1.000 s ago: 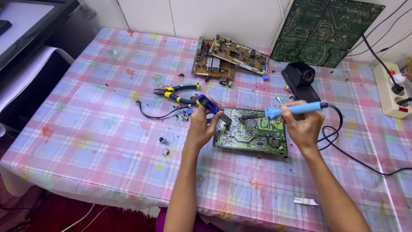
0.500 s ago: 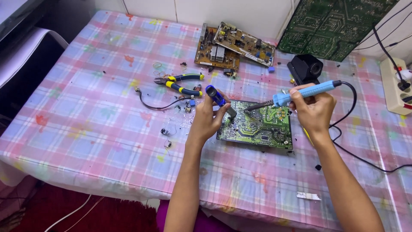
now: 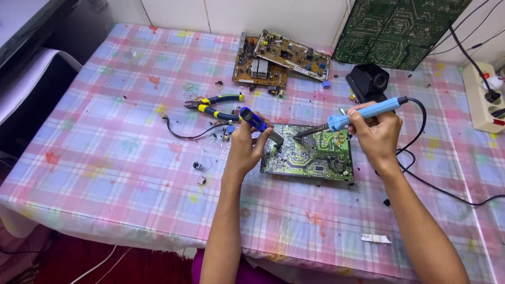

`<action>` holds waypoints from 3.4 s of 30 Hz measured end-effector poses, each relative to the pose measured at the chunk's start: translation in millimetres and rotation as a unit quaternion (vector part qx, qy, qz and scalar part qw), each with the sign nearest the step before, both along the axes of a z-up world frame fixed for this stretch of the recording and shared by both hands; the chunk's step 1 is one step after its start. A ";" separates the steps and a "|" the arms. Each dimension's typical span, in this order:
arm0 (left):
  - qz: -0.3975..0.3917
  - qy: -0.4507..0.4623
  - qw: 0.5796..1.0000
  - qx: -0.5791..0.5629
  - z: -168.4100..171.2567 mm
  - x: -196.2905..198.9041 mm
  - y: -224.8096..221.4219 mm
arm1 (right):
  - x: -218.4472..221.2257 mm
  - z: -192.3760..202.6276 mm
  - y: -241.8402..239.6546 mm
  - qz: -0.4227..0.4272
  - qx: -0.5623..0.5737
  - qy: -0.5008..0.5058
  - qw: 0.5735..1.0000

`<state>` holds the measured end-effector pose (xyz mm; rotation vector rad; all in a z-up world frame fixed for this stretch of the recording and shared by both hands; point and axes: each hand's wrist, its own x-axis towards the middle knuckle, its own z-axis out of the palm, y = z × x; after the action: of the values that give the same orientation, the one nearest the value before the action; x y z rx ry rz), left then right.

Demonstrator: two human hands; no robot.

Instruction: Removing solder from electronic components on a circuit board using a soldering iron and a manual desoldering pump.

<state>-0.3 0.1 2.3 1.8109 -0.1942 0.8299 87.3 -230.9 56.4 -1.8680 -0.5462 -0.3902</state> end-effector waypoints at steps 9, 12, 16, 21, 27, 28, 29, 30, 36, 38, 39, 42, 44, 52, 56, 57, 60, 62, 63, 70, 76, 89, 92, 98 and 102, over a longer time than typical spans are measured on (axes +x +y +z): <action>-0.003 -0.007 1.000 0.008 -6.5 3.4 0.3 | 15.2 26.4 5.9 0.079 -0.075 0.042 0.993; 0.012 -0.009 1.000 0.016 -12.1 7.5 1.6 | 17.4 45.9 14.8 0.065 -0.202 0.036 0.977; 0.012 0.002 1.000 0.010 -11.2 6.0 1.5 | 19.5 60.9 27.7 0.069 -0.248 0.052 0.965; 0.009 -0.001 1.000 0.003 -6.9 5.3 -2.0 | 20.2 69.6 42.1 0.068 -0.304 0.049 0.949; 0.075 -0.061 0.995 -0.012 -18.4 15.5 -4.3 | 24.2 65.3 52.4 0.116 -0.281 0.048 0.952; 0.077 -0.061 0.995 -0.013 -9.7 10.5 -3.6 | 21.3 67.8 52.4 0.117 -0.283 0.047 0.951; 0.087 -0.078 0.992 -0.050 -1.0 5.6 -2.9 | 18.5 70.5 52.4 0.123 -0.281 0.051 0.950; 0.095 -0.094 0.987 -0.085 8.4 1.2 -1.7 | 15.7 73.0 52.1 0.127 -0.278 0.056 0.951; 0.052 -0.088 0.976 -0.192 2.9 0.0 -2.0 | 10.7 82.8 53.7 0.167 -0.297 0.062 0.938; 0.061 -0.075 0.976 -0.195 -0.6 -0.1 -2.5 | 10.6 82.2 53.6 0.164 -0.293 0.060 0.940; 0.071 -0.059 0.975 -0.201 -2.7 0.0 -2.4 | 10.7 81.5 53.9 0.161 -0.290 0.061 0.941; 0.021 -0.065 0.963 -0.261 -28.8 8.5 7.0 | 9.3 81.2 49.8 0.154 -0.281 0.072 0.944; 0.006 -0.074 0.962 -0.264 -20.4 3.7 8.3 | 10.0 82.5 47.6 0.153 -0.276 0.075 0.946; 0.040 -0.102 0.952 -0.286 -19.2 5.5 9.3 | 19.6 85.0 49.5 0.156 -0.265 0.110 0.945; 0.048 -0.121 0.941 -0.311 -13.7 4.7 8.1 | 29.2 91.8 57.2 0.158 -0.284 0.117 0.939; 0.053 -0.121 0.940 -0.316 -12.7 2.7 7.1 | 33.5 90.5 59.1 0.156 -0.287 0.123 0.937; 0.056 -0.164 0.932 -0.317 -10.3 5.4 6.0 | 45.6 83.0 61.7 0.139 -0.316 0.074 0.936; 0.074 -0.166 0.932 -0.312 -7.2 3.4 6.0 | 40.8 80.3 64.6 0.147 -0.315 0.069 0.935; 0.090 -0.175 0.932 -0.306 -6.5 2.7 5.1 | 38.6 78.6 65.8 0.153 -0.313 0.056 0.936; 0.085 -0.157 0.903 -0.390 3.5 -9.6 -6.8 | 16.0 92.3 75.8 0.125 -0.311 0.144 0.931; 0.095 -0.200 0.938 -0.267 -15.6 6.6 -2.0 | 35.4 63.5 53.4 0.141 -0.271 0.016 0.952; 0.055 -0.068 0.995 -0.043 -9.1 10.2 -16.8 | 8.3 8.7 -3.3 0.070 -0.157 -0.039 0.984; 0.026 -0.051 0.997 -0.048 -11.8 12.4 -16.4 | 3.0 -25.2 -25.7 0.044 -0.042 0.024 0.998; -0.015 -0.033 0.999 -0.030 -6.3 10.3 -16.7 | 6.2 -77.6 -35.7 0.024 0.187 0.072 0.979; -0.028 -0.018 0.999 -0.038 -9.3 9.8 -17.8 | 3.3 -86.5 -33.9 0.021 0.232 0.079 0.969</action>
<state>9.5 -17.7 -7.0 1.7131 -0.2339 0.8202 90.6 -264.8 -30.1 -1.4177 -0.3477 -0.3065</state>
